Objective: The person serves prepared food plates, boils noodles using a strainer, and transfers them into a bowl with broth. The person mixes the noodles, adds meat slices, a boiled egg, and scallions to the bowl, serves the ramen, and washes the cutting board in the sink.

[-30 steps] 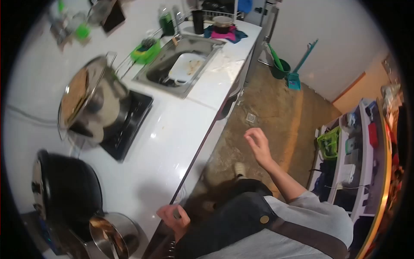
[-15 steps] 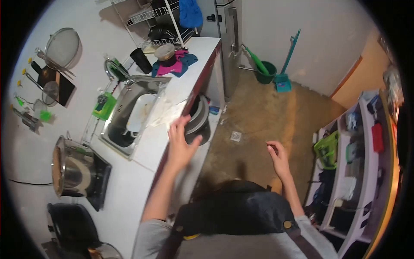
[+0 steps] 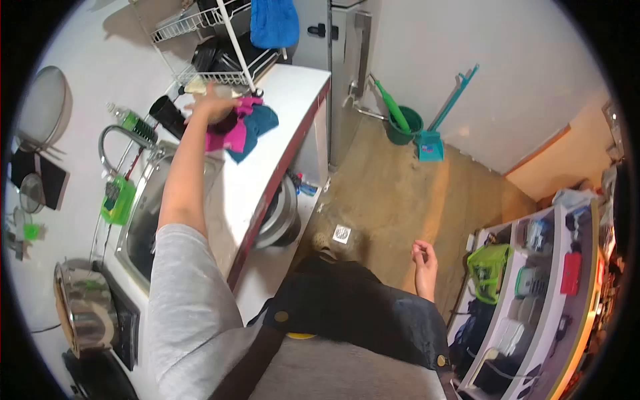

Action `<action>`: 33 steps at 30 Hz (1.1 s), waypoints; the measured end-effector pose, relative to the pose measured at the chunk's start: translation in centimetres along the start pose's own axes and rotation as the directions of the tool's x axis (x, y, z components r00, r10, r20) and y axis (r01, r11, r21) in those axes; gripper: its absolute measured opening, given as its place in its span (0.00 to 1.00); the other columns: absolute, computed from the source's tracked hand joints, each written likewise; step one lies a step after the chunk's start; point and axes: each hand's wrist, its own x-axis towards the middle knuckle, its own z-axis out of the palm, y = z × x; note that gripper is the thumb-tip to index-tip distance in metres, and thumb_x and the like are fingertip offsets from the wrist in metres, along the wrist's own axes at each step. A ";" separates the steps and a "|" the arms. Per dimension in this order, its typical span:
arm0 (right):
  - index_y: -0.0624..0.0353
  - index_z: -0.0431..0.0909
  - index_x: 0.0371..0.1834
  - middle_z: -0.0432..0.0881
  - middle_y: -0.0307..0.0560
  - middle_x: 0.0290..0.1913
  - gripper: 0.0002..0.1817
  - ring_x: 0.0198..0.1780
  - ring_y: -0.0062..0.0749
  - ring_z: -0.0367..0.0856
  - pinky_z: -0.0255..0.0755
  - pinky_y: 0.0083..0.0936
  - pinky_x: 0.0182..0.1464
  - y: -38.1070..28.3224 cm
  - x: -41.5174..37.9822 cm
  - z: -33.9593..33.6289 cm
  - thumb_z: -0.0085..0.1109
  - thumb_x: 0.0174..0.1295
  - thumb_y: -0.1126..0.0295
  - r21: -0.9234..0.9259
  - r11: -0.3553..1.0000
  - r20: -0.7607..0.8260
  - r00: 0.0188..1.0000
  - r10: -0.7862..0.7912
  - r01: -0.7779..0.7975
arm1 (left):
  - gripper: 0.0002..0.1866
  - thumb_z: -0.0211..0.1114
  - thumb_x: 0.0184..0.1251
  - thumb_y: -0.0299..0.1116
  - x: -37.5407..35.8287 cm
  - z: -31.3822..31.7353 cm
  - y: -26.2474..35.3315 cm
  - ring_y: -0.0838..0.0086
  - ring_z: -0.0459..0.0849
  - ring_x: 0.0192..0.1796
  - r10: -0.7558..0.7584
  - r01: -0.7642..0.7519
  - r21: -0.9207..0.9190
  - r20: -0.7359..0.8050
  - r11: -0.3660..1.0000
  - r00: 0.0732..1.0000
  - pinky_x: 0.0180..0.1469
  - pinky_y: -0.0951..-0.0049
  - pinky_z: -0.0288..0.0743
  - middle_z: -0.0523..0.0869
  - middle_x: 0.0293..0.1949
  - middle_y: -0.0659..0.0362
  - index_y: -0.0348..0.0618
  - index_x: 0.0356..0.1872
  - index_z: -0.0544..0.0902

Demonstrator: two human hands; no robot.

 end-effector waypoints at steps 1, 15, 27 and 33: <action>0.63 0.74 0.45 0.76 0.37 0.35 0.11 0.39 0.20 0.72 0.66 0.18 0.43 -0.5 2.3 0.8 0.53 0.63 0.68 0.012 1.000 -0.012 1.000 0.005 -0.005 | 0.65 0.72 0.27 0.65 2.2 0.3 -0.5 0.32 0.41 0.69 -0.069 0.067 0.027 0.075 0.997 0.995 0.64 0.34 0.46 0.43 0.68 0.32 0.64 0.72 0.44; 0.61 0.74 0.46 0.76 0.37 0.39 0.11 0.40 0.20 0.71 0.65 0.18 0.44 -5.9 27.2 16.4 0.52 0.64 0.69 -0.004 1.000 0.454 0.891 0.019 -0.019 | 0.54 0.69 0.27 0.44 -4.0 -6.5 4.8 0.38 0.61 0.62 0.177 -0.176 -0.023 0.184 0.984 0.967 0.63 0.49 0.53 0.65 0.56 0.30 0.50 0.67 0.58; 0.60 0.73 0.50 0.78 0.44 0.46 0.13 0.46 0.26 0.74 0.68 0.23 0.49 -14.7 44.6 25.1 0.52 0.62 0.72 0.015 0.965 0.890 0.436 -0.132 0.260 | 0.56 0.75 0.28 0.40 -3.4 0.1 21.0 0.41 0.62 0.58 0.149 -0.123 -0.117 0.249 0.985 0.957 0.53 0.46 0.66 0.58 0.61 0.40 0.65 0.68 0.56; 0.62 0.73 0.50 0.79 0.44 0.46 0.13 0.48 0.27 0.75 0.67 0.23 0.51 -13.4 48.4 26.2 0.53 0.62 0.71 0.053 0.949 0.877 0.439 -0.193 0.310 | 0.57 0.77 0.30 0.46 -1.7 2.7 24.1 0.36 0.55 0.63 0.090 -0.065 -0.211 0.112 0.975 0.990 0.58 0.36 0.57 0.51 0.67 0.39 0.61 0.69 0.56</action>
